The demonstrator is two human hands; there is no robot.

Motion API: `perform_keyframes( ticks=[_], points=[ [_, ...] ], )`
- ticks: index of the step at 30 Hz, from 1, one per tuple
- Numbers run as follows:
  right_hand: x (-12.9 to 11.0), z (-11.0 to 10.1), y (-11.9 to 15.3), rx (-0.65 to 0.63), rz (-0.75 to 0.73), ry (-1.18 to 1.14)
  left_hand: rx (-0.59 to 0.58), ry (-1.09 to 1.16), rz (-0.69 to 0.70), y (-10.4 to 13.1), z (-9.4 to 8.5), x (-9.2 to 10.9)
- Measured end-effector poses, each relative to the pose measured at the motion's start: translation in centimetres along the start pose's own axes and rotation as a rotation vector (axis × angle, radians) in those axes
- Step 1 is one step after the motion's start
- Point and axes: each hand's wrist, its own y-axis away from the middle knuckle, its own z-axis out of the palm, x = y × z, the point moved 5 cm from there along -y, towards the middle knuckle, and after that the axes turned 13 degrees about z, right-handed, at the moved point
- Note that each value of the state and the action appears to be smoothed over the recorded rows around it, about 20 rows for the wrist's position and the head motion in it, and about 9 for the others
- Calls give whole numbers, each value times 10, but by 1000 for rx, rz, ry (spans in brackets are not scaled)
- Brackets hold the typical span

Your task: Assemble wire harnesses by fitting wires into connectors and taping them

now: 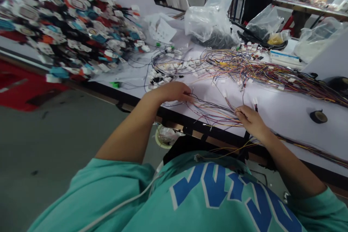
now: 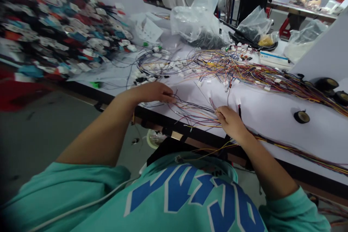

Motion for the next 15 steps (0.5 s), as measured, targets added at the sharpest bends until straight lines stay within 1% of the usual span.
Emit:
perform_keyframes(
  ticks=[4,7,10,12,15],
  points=[
    [5,2,-2,22,27,50,-64,120,46,7,5,1],
    [10,1,-6,17,97,48,-127,158,61,12,8,-1],
    [14,-1,-9,21,166,67,-161,181,44,14,8,-4],
    [15,-3,-11,28,187,88,-170,142,-14,16,10,-13],
    [16,-3,-12,28,206,106,-152,30,-127,22,17,-36]
  ],
)
